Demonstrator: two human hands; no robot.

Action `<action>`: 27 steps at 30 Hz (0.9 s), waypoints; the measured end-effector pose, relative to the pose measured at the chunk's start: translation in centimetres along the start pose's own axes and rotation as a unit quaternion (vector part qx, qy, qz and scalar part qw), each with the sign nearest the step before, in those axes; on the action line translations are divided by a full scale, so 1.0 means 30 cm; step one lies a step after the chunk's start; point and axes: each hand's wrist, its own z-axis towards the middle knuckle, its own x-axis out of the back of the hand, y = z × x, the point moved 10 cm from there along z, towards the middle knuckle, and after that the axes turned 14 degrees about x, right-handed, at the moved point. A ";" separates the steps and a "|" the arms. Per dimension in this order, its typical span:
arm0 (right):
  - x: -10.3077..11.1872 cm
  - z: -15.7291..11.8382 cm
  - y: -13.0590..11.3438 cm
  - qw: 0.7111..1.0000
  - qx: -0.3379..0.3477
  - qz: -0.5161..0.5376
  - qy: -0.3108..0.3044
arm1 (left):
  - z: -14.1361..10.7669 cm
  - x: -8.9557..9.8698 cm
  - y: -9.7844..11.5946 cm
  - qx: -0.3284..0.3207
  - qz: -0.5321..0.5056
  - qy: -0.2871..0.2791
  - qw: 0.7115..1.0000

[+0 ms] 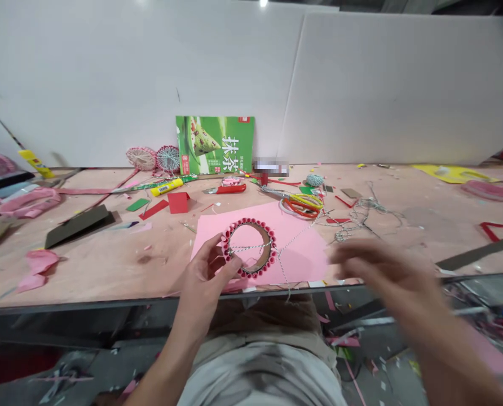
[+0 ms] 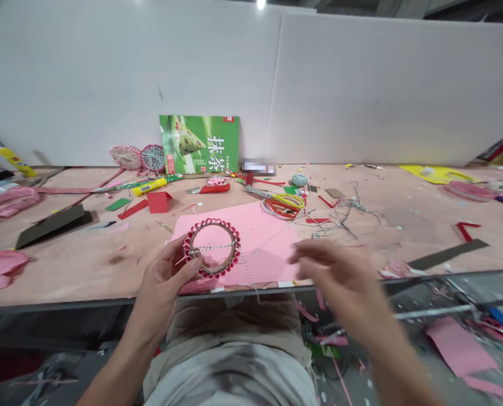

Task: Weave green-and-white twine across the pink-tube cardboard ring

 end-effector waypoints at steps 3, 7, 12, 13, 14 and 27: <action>-0.265 -0.009 0.025 0.989 -0.045 0.071 -0.120 | -0.003 0.015 0.003 0.004 -0.008 0.005 1.000; -0.392 -0.003 0.028 0.983 -0.052 0.105 -0.142 | 0.001 0.029 -0.003 0.017 -0.024 0.001 1.000; -0.346 -0.007 -0.010 0.983 -0.038 0.143 -0.113 | -0.004 0.033 0.003 -0.002 -0.033 0.012 0.999; -0.326 -0.010 -0.014 0.983 -0.045 0.149 -0.096 | -0.005 0.033 0.004 -0.006 -0.033 0.016 0.999; -0.307 -0.013 -0.018 0.983 -0.055 0.156 -0.080 | -0.007 0.034 0.004 -0.007 -0.031 0.019 0.999; -0.123 -0.009 -0.004 0.967 -0.104 0.218 0.079 | 0.005 0.048 -0.009 -0.012 -0.012 0.013 1.000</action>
